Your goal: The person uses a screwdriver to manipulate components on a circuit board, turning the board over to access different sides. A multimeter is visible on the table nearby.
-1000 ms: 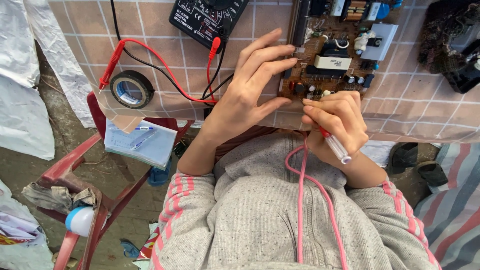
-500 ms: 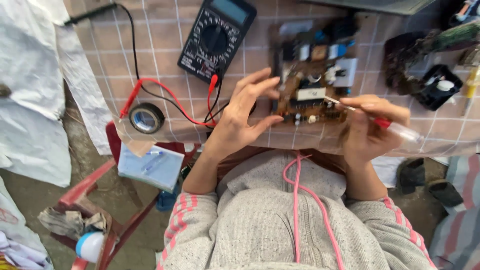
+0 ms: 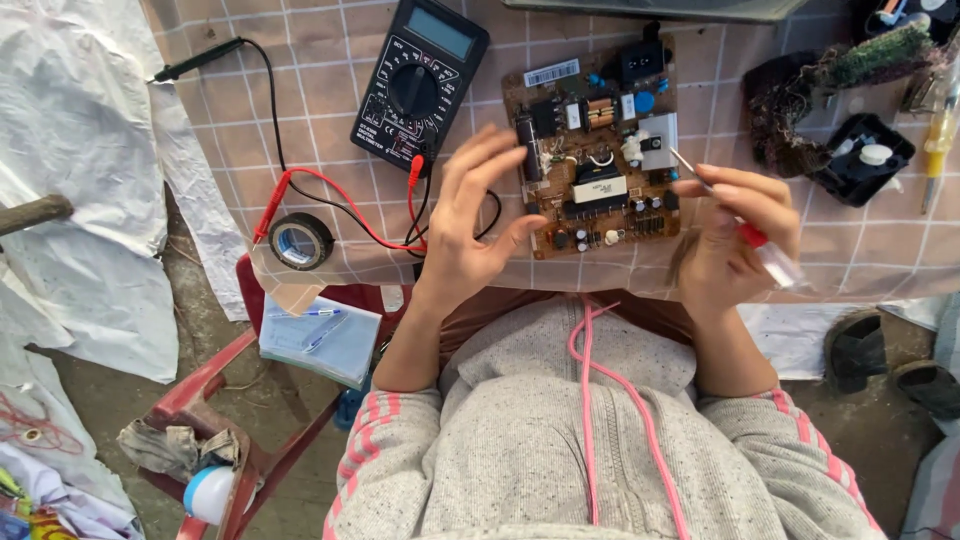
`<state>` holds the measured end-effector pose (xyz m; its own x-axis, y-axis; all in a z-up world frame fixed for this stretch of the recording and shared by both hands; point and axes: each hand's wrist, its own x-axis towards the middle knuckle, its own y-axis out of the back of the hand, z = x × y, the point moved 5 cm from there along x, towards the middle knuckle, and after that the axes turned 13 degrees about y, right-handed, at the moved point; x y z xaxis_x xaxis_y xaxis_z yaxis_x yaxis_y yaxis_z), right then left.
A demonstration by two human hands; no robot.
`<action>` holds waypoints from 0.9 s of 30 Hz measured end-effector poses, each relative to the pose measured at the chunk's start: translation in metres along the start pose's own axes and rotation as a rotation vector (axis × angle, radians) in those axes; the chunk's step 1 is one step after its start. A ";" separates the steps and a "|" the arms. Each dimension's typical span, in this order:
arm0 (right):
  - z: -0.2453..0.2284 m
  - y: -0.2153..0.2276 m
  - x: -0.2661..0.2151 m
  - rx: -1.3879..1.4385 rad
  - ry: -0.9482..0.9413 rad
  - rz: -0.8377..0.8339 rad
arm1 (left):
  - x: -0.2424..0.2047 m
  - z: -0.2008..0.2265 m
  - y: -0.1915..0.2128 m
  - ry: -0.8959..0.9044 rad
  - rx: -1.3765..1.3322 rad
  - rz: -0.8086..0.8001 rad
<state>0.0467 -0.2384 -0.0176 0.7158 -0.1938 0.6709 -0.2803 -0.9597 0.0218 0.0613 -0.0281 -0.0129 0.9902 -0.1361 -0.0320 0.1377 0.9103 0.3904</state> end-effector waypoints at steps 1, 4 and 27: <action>0.001 -0.001 0.000 0.001 0.000 0.001 | 0.000 -0.002 -0.003 0.000 0.001 -0.001; -0.005 -0.001 0.000 0.019 0.151 -0.029 | -0.001 -0.008 -0.005 0.036 -0.014 0.099; -0.032 -0.073 0.020 -0.208 0.384 -0.494 | 0.013 -0.016 -0.009 0.074 0.207 0.098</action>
<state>0.0610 -0.1659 0.0178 0.5237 0.3828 0.7610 -0.1228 -0.8501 0.5121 0.0731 -0.0324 -0.0314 0.9987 -0.0154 -0.0489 0.0408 0.8170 0.5752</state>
